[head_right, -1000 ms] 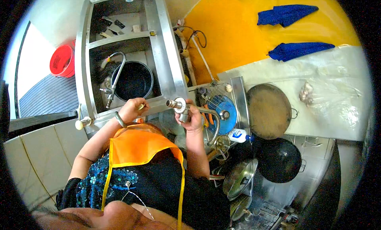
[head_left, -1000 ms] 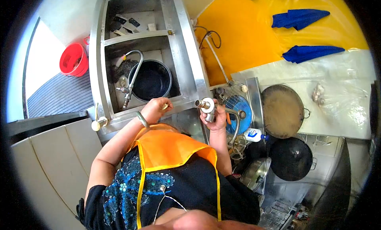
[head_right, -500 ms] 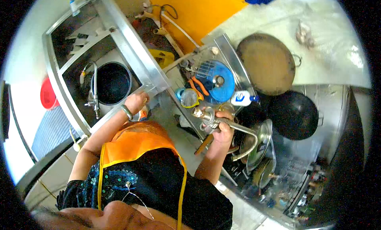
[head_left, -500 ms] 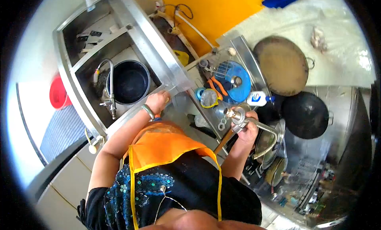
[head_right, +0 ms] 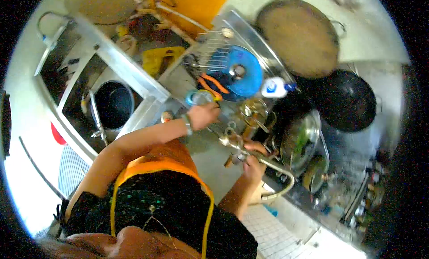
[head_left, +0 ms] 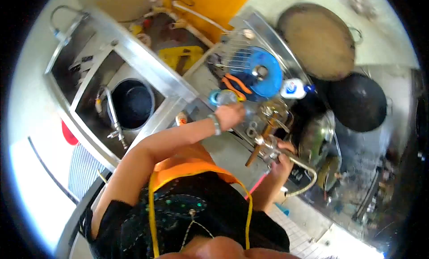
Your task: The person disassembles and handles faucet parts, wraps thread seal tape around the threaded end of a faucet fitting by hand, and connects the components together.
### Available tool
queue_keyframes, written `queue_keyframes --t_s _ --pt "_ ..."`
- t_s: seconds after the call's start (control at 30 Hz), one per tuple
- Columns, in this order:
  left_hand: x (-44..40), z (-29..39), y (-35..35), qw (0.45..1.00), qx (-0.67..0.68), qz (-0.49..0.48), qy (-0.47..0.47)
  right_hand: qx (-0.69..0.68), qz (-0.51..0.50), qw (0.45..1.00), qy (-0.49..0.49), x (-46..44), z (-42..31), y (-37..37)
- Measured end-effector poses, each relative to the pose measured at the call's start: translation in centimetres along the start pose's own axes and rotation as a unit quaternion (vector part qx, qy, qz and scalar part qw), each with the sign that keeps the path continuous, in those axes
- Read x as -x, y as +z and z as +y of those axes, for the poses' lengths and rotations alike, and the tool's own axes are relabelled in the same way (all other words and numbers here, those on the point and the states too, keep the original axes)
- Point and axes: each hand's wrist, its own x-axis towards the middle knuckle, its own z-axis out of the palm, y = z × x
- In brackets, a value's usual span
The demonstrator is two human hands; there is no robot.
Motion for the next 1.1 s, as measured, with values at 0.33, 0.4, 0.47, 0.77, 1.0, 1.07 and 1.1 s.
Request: queue_keyframes --t_s 0.33,0.4,0.47,0.77,1.0,1.07,1.1 --pt "-3.6 -0.6 7.3 0.962 -0.144 0.198 0.125 0.043 -0.117 0.992 0.038 -0.8 0.7 -0.4" --pt "-2.7 -0.5 5.2 0.963 -0.136 0.179 0.151 0.076 -0.087 0.993 0.027 -1.3 1.5 -0.3" --pt "-1.6 -0.3 3.1 0.970 -0.103 0.170 0.144 0.113 -0.054 0.992 0.014 -1.8 1.9 -0.4" --pt "14.4 -2.2 -9.5 0.936 0.182 0.274 -0.127 0.073 -0.187 0.978 0.063 -8.1 2.7 5.3" --pt "27.2 -1.8 -10.4 0.903 0.134 0.236 -0.333 0.059 -0.353 0.933 0.040 -11.9 4.5 10.9" --pt "29.4 -1.5 -8.9 0.861 0.160 0.282 -0.391 0.072 -0.394 0.915 0.042 -11.5 4.1 14.5" --pt "29.8 -0.9 -9.6 0.840 0.167 0.325 -0.402 0.064 -0.404 0.911 0.049 -11.6 4.3 15.8"
